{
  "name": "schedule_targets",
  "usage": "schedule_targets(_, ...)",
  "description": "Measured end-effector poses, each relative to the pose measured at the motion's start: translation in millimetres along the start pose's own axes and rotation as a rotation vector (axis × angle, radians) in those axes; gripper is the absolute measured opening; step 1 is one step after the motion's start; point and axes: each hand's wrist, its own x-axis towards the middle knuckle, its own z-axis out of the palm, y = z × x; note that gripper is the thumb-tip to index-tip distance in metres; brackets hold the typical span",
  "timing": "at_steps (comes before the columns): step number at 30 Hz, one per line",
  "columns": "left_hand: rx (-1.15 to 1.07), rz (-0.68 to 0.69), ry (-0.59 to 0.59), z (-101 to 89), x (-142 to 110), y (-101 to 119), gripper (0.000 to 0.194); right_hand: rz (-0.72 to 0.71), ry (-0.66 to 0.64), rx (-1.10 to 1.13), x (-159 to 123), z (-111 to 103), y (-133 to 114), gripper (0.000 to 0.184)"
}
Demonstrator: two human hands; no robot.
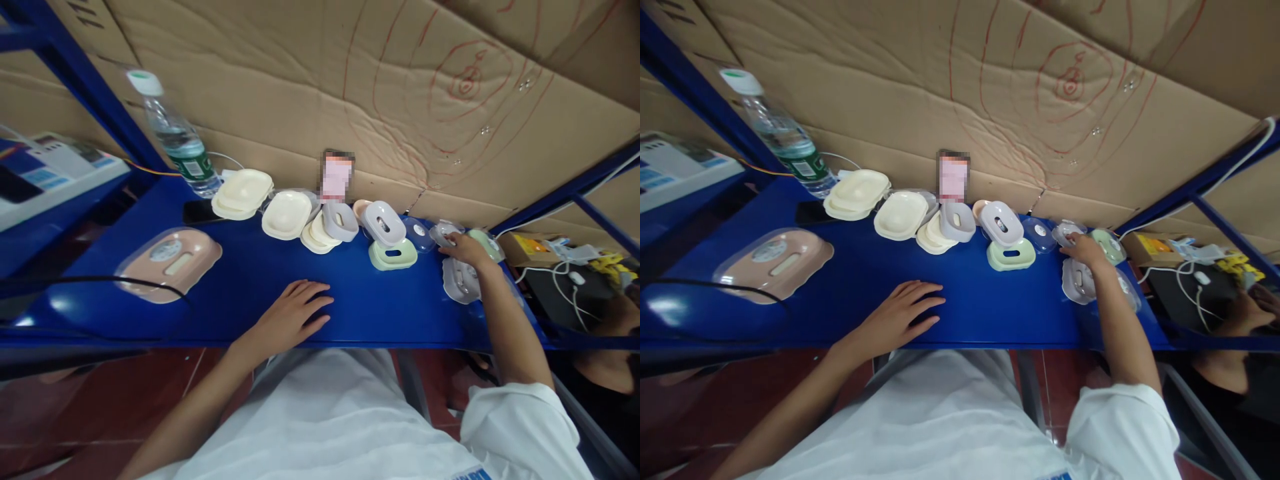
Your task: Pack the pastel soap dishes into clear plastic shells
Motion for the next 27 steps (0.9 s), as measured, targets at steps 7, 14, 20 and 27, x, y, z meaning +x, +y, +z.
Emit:
schedule_targets(7, 0.011, 0.010, 0.007, 2.2, -1.0, -2.6, 0.032, -0.035, -0.028, 0.043, 11.2, 3.4, 1.9, 0.044)
schedule_targets(14, 0.019, 0.005, 0.005, -1.4, 0.8, -0.1, 0.030, -0.007, -0.045, 0.029, 8.1, 11.0, 3.8, 0.061)
schedule_targets(20, 0.032, -0.009, -0.018, -2.8, 1.2, 2.1, 0.030, 0.027, -0.063, -0.027, 8.1, 7.3, -7.9, 0.056)
schedule_targets(27, 0.016, -0.017, -0.021, -4.3, 1.7, 2.4, 0.030, 0.058, -0.033, -0.071, 1.9, -3.5, -18.8, 0.042)
